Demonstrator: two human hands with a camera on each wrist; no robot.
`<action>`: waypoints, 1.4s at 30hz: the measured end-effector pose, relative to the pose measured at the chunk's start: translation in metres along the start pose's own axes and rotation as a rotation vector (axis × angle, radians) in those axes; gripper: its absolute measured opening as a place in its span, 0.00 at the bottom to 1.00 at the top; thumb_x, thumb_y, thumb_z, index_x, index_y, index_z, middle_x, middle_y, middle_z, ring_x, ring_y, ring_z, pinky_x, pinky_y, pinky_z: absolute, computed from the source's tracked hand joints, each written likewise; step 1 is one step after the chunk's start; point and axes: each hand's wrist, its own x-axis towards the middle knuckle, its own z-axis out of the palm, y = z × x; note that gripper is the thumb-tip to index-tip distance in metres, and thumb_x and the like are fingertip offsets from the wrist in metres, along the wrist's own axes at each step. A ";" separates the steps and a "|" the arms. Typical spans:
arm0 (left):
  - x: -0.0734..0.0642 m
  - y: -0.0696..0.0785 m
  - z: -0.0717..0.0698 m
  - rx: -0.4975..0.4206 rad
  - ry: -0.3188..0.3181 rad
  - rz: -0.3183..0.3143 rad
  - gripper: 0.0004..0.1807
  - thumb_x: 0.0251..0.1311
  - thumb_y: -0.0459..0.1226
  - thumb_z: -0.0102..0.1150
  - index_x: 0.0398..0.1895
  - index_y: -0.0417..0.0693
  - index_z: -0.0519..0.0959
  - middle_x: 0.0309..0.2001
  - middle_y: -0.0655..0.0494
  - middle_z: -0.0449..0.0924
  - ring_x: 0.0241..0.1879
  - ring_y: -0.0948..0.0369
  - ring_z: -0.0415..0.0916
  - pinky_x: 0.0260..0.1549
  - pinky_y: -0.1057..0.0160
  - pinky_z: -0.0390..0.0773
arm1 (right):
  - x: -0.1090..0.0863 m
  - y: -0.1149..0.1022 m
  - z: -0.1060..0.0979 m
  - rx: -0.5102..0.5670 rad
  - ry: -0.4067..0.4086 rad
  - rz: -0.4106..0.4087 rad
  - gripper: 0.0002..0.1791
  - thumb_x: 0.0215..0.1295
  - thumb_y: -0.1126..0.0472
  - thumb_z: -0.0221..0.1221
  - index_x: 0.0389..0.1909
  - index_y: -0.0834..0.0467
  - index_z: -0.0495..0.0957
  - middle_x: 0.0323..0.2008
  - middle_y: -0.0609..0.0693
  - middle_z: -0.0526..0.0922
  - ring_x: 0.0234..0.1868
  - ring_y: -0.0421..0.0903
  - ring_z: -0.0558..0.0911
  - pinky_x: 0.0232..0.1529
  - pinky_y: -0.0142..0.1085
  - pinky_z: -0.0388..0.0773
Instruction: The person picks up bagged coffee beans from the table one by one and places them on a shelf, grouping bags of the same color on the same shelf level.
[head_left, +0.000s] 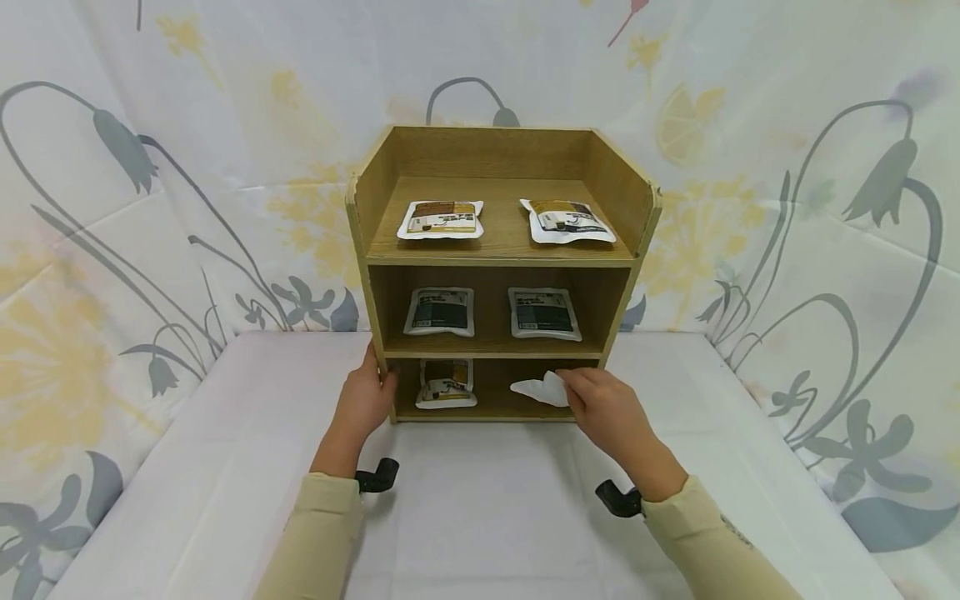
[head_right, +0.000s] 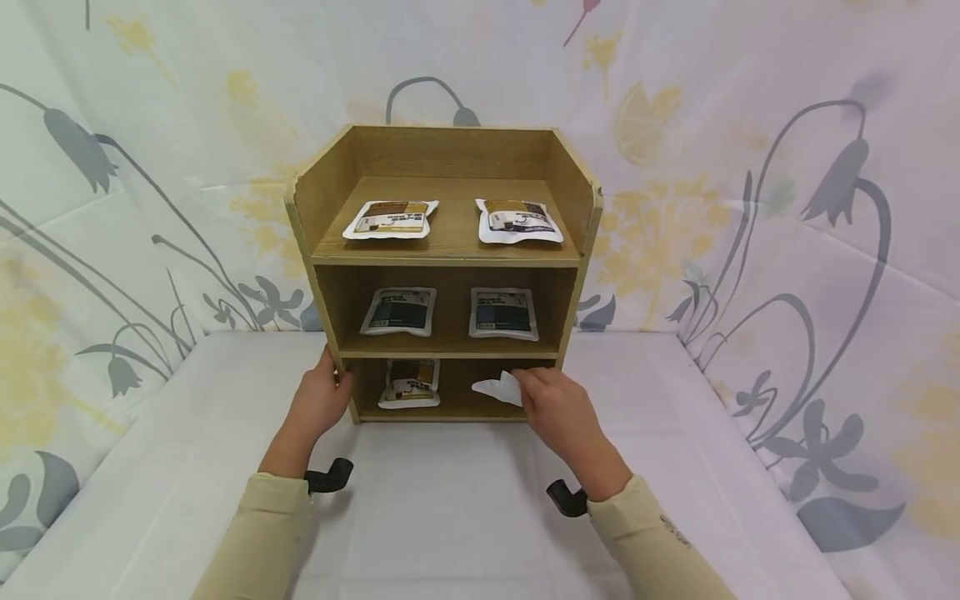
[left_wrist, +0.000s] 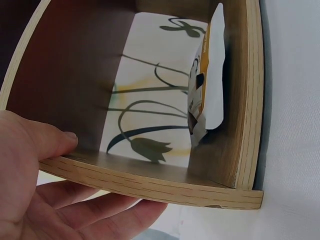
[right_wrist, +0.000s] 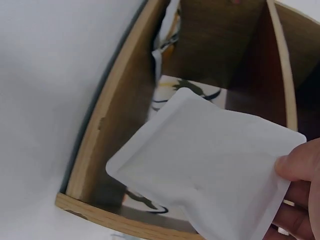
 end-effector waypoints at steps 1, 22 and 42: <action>0.000 0.000 0.000 0.003 0.001 0.004 0.34 0.72 0.40 0.43 0.76 0.40 0.45 0.57 0.30 0.75 0.49 0.39 0.81 0.45 0.43 0.80 | -0.001 0.000 0.002 -0.007 -0.004 -0.004 0.14 0.53 0.71 0.66 0.43 0.62 0.84 0.34 0.54 0.86 0.35 0.50 0.84 0.33 0.39 0.83; 0.000 -0.001 0.000 0.006 0.013 0.018 0.34 0.72 0.41 0.44 0.75 0.40 0.47 0.56 0.29 0.76 0.50 0.39 0.80 0.45 0.43 0.80 | -0.009 -0.019 0.031 -0.076 -0.094 -0.093 0.11 0.50 0.65 0.71 0.37 0.54 0.86 0.34 0.49 0.87 0.35 0.48 0.85 0.37 0.38 0.83; 0.001 0.000 0.000 -0.004 0.002 0.011 0.34 0.72 0.41 0.43 0.75 0.38 0.46 0.58 0.29 0.74 0.51 0.39 0.80 0.46 0.43 0.80 | -0.008 -0.013 0.062 -0.020 -0.249 -0.026 0.16 0.55 0.67 0.67 0.45 0.50 0.84 0.46 0.50 0.85 0.48 0.49 0.84 0.45 0.40 0.82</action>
